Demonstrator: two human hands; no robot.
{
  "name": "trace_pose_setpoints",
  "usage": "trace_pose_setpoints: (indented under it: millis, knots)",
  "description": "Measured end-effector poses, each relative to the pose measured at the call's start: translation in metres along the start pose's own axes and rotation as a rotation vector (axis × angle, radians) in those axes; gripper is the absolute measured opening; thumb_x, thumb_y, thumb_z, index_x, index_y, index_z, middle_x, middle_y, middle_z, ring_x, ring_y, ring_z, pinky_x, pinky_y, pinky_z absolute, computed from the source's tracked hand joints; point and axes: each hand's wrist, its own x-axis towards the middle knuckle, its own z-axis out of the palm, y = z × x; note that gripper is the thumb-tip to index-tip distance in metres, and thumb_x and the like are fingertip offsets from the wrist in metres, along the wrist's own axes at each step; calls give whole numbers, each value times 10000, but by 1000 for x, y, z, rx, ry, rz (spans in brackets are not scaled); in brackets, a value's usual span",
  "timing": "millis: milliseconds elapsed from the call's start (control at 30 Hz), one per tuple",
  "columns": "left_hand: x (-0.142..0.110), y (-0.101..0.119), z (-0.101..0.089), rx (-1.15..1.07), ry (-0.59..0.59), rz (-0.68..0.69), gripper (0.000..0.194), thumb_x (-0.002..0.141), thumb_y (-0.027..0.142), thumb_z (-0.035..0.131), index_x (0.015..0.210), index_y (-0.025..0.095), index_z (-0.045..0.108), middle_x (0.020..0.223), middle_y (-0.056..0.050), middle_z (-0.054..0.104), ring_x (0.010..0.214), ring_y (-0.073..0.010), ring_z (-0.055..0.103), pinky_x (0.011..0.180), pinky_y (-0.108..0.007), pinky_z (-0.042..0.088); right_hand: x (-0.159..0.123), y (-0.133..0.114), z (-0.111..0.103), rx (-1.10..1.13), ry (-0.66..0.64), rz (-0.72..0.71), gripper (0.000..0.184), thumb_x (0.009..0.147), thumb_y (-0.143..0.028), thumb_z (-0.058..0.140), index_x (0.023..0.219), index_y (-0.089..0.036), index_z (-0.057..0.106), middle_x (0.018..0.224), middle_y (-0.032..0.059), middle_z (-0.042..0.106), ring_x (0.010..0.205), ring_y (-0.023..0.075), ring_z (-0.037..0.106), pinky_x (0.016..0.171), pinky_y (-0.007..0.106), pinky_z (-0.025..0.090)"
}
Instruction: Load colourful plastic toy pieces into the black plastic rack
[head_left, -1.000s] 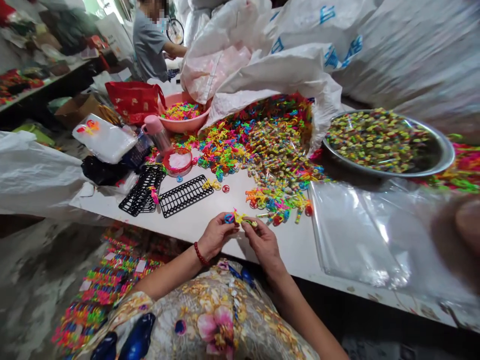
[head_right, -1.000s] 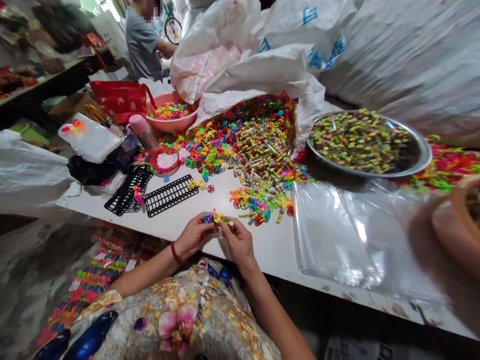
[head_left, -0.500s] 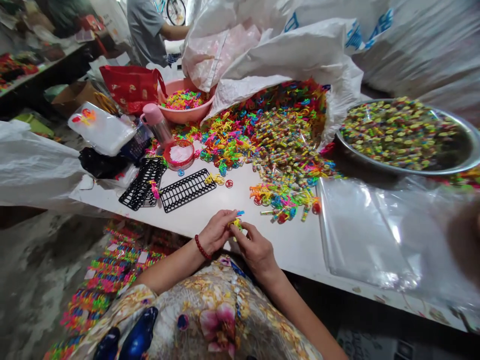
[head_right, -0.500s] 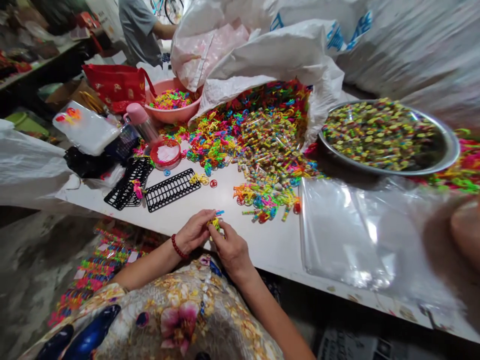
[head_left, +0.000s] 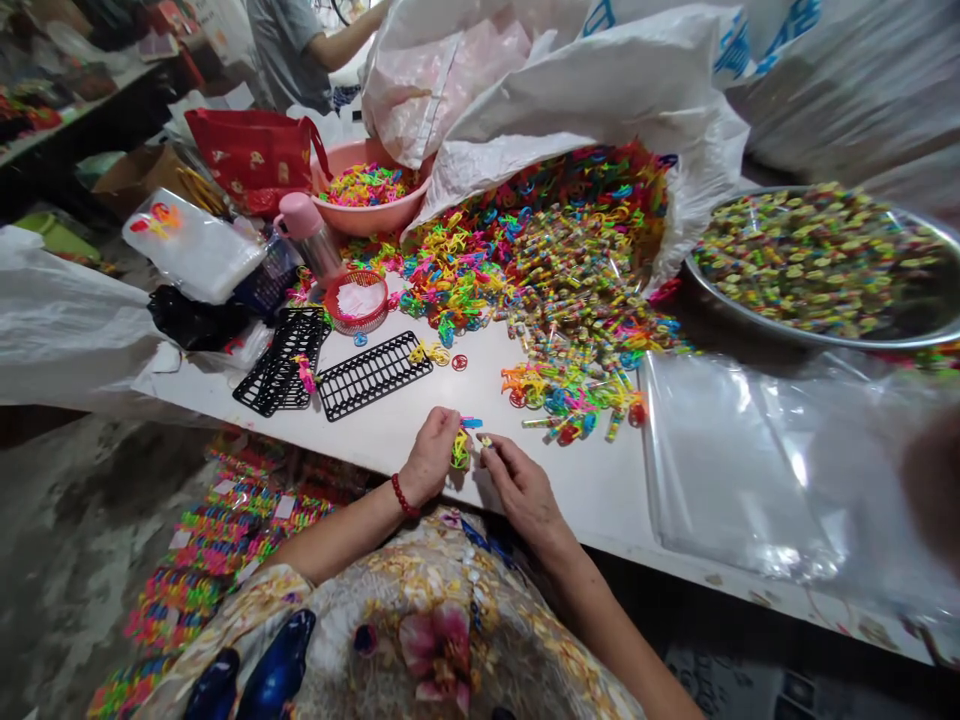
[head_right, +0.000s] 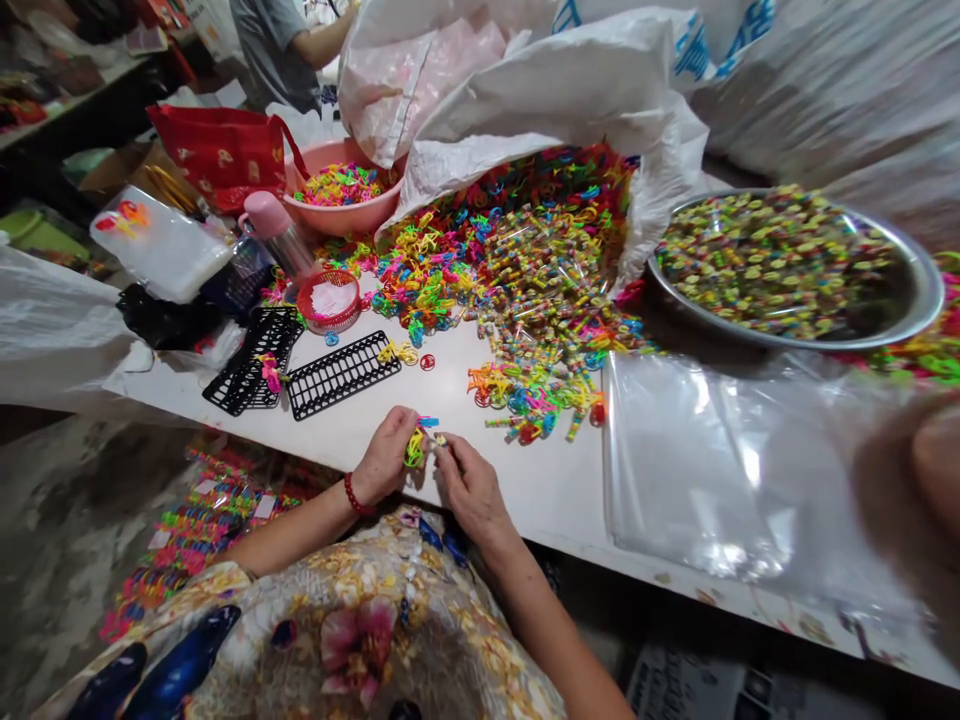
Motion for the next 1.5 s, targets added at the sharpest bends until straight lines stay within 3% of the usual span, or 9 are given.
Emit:
trace_pose_setpoints:
  millis: [100, 300, 533, 767, 1067, 1167, 1300, 1400, 1500]
  knots:
    - [0, -2, -2, 108, -24, 14, 548, 789, 737, 586, 865, 213, 444, 589, 81, 496, 435, -76, 420, 422, -210, 352, -1, 4, 4, 42, 25, 39, 323, 939, -459, 524, 1101, -195, 613, 892, 46, 713, 807, 192, 672, 755, 309, 527]
    - [0, -5, -6, 349, -34, 147, 505, 870, 698, 506, 832, 195, 492, 675, 40, 496, 591, -97, 458, 549, -223, 371, -3, 2, 5, -26, 48, -3, 243, 924, -439, 557, 957, -205, 618, 868, 34, 705, 765, 179, 648, 718, 294, 502]
    - [1, -5, -9, 561, -45, 202, 323, 978, 498, 434, 841, 208, 470, 668, 41, 481, 616, -120, 458, 596, -244, 346, -7, 0, 4, -24, 77, -69, 198, 932, -379, 565, 982, -204, 642, 890, 37, 717, 792, 176, 665, 734, 275, 508]
    - [-1, 10, -5, 815, -62, 237, 181, 974, 342, 448, 834, 228, 436, 681, 29, 507, 629, -151, 481, 629, -275, 326, -7, 4, 6, 5, 90, -117, 187, 918, -363, 585, 961, -204, 676, 864, 33, 722, 761, 170, 661, 712, 266, 516]
    - [3, 5, -9, 671, -37, 232, 236, 925, 376, 531, 753, 224, 477, 624, 41, 485, 595, -141, 444, 593, -250, 301, -11, -5, 10, -86, 28, -104, 202, 931, -356, 523, 927, -222, 674, 862, 55, 738, 773, 202, 674, 736, 319, 539]
    - [10, 2, -5, 668, -33, 236, 227, 942, 377, 512, 776, 224, 485, 633, 40, 486, 604, -143, 452, 606, -250, 324, -6, -1, 3, -118, -1, -140, 228, 955, -353, 496, 1010, -224, 675, 944, 63, 743, 845, 207, 684, 792, 333, 544]
    - [19, 8, 3, 756, 30, 373, 134, 969, 332, 465, 914, 232, 534, 806, -24, 564, 733, -180, 527, 721, -290, 409, 13, 15, -7, -341, 111, -243, 268, 970, -350, 492, 1096, -212, 684, 1017, 102, 735, 932, 250, 655, 888, 410, 516]
    - [8, 19, -11, 815, 48, 481, 99, 929, 313, 534, 926, 228, 585, 972, -78, 598, 875, -206, 557, 793, -305, 435, 23, 25, -7, -547, 196, -328, 293, 967, -320, 499, 1165, -189, 670, 1063, 131, 716, 970, 285, 609, 918, 478, 489]
    - [-30, 30, -38, 874, -141, 334, 195, 883, 349, 617, 735, 224, 594, 756, -21, 589, 692, -170, 526, 692, -281, 438, 11, 26, -10, -665, 268, -433, 351, 944, -291, 530, 1263, -175, 619, 1220, 166, 649, 1087, 318, 574, 955, 531, 480]
